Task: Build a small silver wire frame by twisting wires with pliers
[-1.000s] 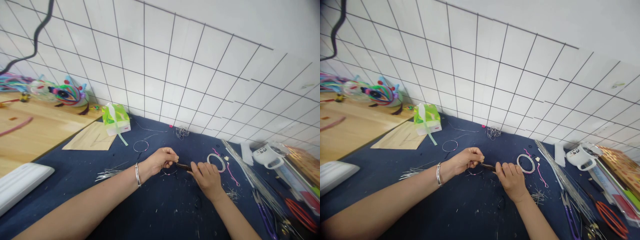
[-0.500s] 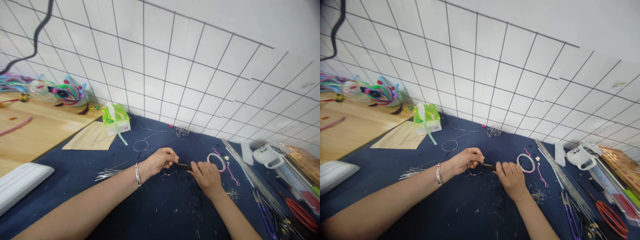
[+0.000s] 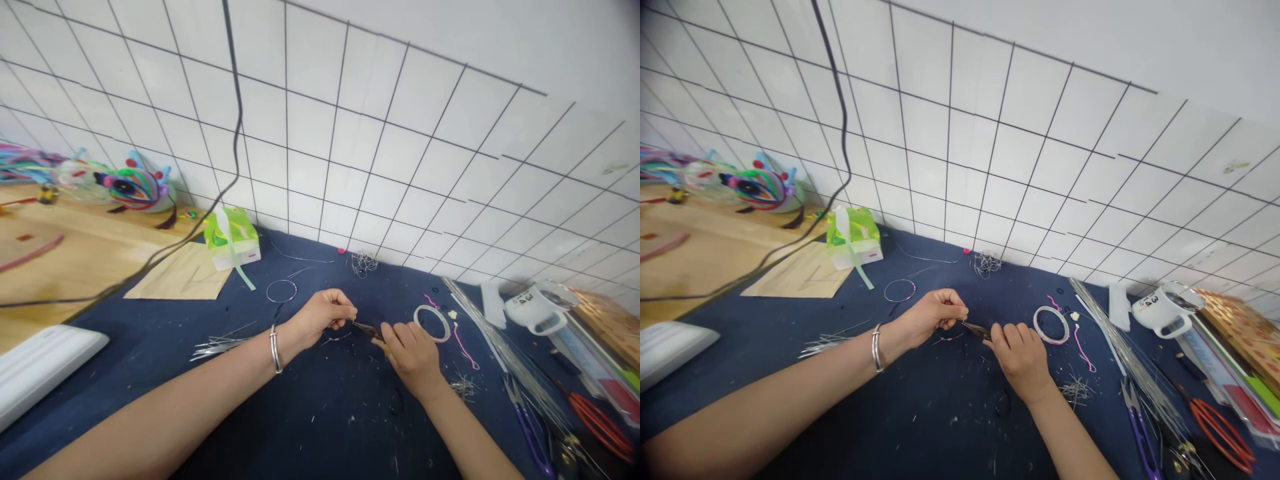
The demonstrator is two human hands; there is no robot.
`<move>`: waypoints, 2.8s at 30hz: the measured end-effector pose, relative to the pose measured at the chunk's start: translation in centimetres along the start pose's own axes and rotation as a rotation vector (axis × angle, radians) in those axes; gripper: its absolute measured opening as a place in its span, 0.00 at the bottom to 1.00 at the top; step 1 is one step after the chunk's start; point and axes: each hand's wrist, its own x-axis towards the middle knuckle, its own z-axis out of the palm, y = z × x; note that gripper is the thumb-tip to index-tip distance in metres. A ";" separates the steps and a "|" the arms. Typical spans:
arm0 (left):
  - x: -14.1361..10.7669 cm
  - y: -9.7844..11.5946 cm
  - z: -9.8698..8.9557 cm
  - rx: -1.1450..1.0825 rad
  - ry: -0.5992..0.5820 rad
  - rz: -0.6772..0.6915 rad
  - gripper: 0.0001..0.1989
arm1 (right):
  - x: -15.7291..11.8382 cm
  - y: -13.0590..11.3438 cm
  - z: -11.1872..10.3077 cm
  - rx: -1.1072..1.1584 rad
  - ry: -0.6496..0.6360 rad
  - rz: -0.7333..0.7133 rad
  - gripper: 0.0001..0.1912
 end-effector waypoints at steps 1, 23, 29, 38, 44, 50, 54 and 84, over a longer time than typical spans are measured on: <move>0.0 0.1 0.0 0.018 0.006 0.025 0.10 | 0.0 0.0 0.0 0.009 -0.007 0.004 0.14; -0.8 1.7 0.3 0.288 -0.007 0.263 0.07 | 0.0 -0.8 0.4 0.303 -0.051 0.148 0.10; -0.7 1.6 0.1 0.288 -0.039 0.242 0.07 | -0.1 -0.6 0.7 0.403 -0.064 0.161 0.11; -0.6 1.5 -0.2 0.265 -0.115 0.251 0.07 | -0.2 -0.3 1.0 0.568 -0.120 0.187 0.11; -0.5 1.2 -0.4 0.229 -0.145 0.227 0.08 | -0.1 -0.2 0.7 0.655 -0.186 0.210 0.10; -0.1 0.4 -0.3 0.137 -0.156 0.171 0.09 | 0.0 0.0 0.3 0.710 -0.259 0.245 0.11; 0.1 -0.3 -0.3 0.049 -0.163 0.125 0.10 | -0.2 0.1 0.2 0.699 -0.289 0.265 0.13; -2.0 -0.4 2.4 -0.555 -0.101 -0.164 0.07 | 0.4 -2.7 -0.9 0.558 -0.039 0.203 0.18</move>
